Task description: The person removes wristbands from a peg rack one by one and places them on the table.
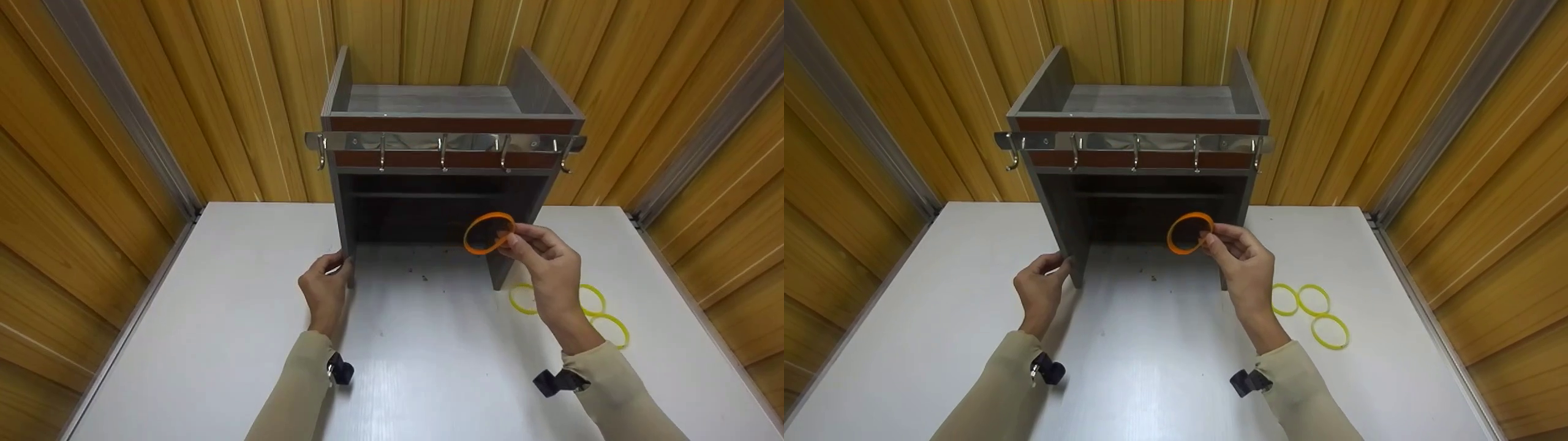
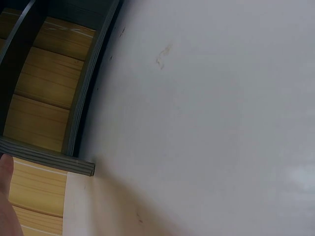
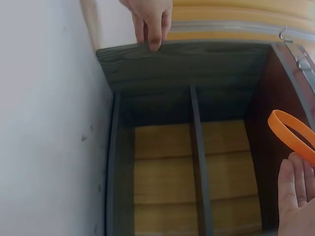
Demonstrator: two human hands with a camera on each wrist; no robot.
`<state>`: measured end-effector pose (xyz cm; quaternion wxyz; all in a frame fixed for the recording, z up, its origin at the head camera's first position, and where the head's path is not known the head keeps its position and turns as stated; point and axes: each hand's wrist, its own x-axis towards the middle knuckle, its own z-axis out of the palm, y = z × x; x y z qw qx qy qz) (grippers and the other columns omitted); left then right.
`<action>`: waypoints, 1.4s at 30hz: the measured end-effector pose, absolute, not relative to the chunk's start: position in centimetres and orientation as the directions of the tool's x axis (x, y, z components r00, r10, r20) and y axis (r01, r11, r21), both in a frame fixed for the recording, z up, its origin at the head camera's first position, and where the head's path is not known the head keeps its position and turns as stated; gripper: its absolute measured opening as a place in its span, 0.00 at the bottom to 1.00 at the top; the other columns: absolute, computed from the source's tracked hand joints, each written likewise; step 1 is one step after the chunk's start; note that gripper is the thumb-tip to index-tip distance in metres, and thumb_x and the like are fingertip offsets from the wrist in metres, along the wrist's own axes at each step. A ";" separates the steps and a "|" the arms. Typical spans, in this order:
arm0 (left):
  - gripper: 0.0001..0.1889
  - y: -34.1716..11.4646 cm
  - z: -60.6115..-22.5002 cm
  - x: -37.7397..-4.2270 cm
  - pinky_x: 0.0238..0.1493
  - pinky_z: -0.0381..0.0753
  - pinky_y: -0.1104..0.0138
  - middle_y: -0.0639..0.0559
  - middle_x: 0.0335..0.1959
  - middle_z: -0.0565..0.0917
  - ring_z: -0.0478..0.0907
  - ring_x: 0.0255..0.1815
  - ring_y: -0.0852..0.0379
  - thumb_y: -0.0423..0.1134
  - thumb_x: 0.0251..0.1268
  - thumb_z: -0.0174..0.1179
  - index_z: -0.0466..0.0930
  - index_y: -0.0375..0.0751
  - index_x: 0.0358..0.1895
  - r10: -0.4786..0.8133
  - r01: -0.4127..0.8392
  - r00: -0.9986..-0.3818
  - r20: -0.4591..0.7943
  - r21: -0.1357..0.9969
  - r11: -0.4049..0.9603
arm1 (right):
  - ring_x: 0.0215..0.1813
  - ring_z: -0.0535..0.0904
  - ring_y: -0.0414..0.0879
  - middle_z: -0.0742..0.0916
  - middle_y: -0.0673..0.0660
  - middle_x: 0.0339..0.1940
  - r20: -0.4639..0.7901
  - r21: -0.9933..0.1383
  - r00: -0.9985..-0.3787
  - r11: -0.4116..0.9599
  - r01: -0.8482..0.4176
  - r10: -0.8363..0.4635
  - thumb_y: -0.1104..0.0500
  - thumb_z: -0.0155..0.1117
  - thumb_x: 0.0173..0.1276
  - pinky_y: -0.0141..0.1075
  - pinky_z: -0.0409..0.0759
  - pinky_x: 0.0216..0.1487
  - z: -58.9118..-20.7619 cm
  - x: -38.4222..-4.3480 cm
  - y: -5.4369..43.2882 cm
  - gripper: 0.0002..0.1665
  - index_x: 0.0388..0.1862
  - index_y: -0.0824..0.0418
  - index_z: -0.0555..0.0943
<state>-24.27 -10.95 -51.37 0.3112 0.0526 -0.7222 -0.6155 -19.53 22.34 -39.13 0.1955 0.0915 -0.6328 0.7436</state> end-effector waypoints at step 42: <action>0.08 -11.0 -51.7 -24.4 0.39 0.90 0.66 0.44 0.38 0.92 0.91 0.41 0.47 0.23 0.59 0.76 0.92 0.34 0.40 -0.453 0.352 -0.757 0.471 0.878 0.325 | 0.46 0.92 0.47 0.93 0.57 0.44 0.080 -0.988 -0.963 -0.109 -0.112 0.257 0.65 0.73 0.72 0.38 0.87 0.52 -47.7 -16.0 35.2 0.18 0.56 0.75 0.83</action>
